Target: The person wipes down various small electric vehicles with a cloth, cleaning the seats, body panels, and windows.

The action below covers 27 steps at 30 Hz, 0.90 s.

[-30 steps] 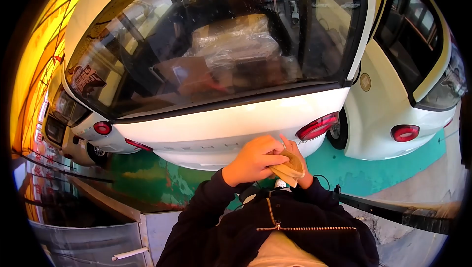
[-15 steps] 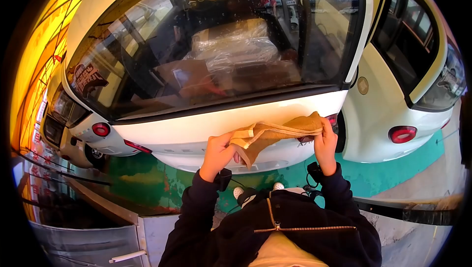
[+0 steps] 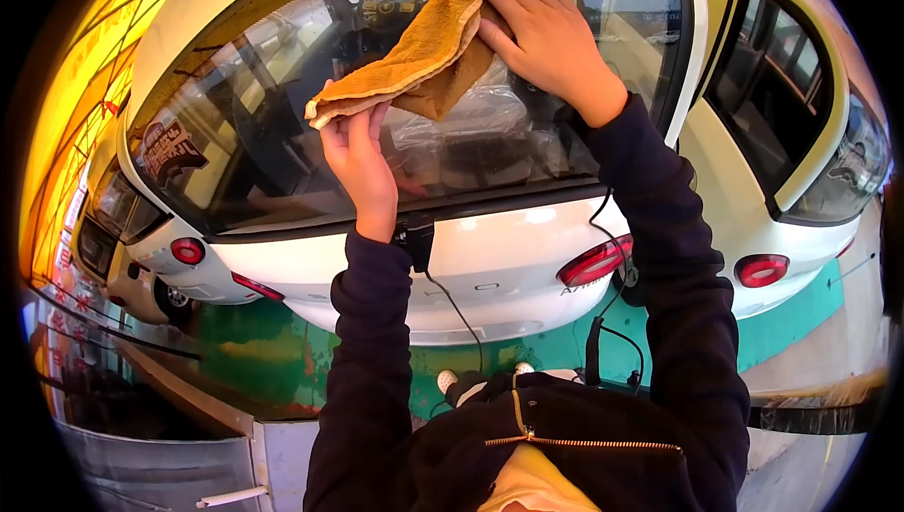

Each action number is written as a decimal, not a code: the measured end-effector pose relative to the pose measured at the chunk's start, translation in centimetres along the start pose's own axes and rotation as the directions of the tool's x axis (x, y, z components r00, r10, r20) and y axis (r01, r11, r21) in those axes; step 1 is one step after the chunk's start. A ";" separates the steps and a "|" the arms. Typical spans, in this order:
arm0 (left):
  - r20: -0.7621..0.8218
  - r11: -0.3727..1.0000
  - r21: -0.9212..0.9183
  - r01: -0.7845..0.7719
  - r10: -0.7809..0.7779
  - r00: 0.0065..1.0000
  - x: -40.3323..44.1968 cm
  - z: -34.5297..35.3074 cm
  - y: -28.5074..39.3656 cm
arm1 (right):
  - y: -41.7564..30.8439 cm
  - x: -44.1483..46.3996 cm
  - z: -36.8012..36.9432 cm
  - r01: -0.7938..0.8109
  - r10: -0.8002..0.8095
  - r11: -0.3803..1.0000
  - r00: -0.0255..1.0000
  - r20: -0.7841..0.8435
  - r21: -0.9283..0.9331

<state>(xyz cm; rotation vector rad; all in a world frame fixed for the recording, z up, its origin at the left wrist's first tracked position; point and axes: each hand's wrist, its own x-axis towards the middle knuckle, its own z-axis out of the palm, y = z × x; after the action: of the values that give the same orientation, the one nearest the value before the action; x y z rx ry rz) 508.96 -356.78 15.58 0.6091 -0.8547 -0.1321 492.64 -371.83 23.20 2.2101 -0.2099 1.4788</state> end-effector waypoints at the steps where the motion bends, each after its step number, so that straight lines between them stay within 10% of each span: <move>1: -0.004 1.000 0.000 0.001 -0.001 1.000 -0.3 0.0 -0.1 | -0.4 -0.6 1.0 -0.018 0.019 0.999 0.999 -0.026 0.029; 13: 0.180 0.740 0.667 0.093 -0.281 0.943 -10.5 -4.7 -4.2 | -10.0 -21.9 2.1 -0.232 0.072 0.951 0.807 0.586 0.203; 20: 0.201 0.804 0.583 0.121 -0.287 0.937 -10.2 -5.2 -3.6 | -9.4 -19.8 -1.5 -0.387 0.126 0.899 0.675 0.727 0.203; 26: 0.049 0.877 0.339 0.342 -0.379 0.924 -4.9 -2.0 0.3 | -6.1 -15.2 -1.7 -0.302 0.291 0.952 0.944 0.155 0.052; 27: 0.080 0.916 0.354 0.190 -0.232 0.969 -4.1 -0.8 1.0 | -4.9 -14.0 -1.6 -0.290 0.287 0.957 0.954 0.083 0.017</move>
<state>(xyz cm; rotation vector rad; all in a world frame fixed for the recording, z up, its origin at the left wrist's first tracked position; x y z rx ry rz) 506.71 -354.18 12.98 1.0332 -0.9359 -0.2200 487.42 -368.61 9.65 2.3409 -0.5633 1.5491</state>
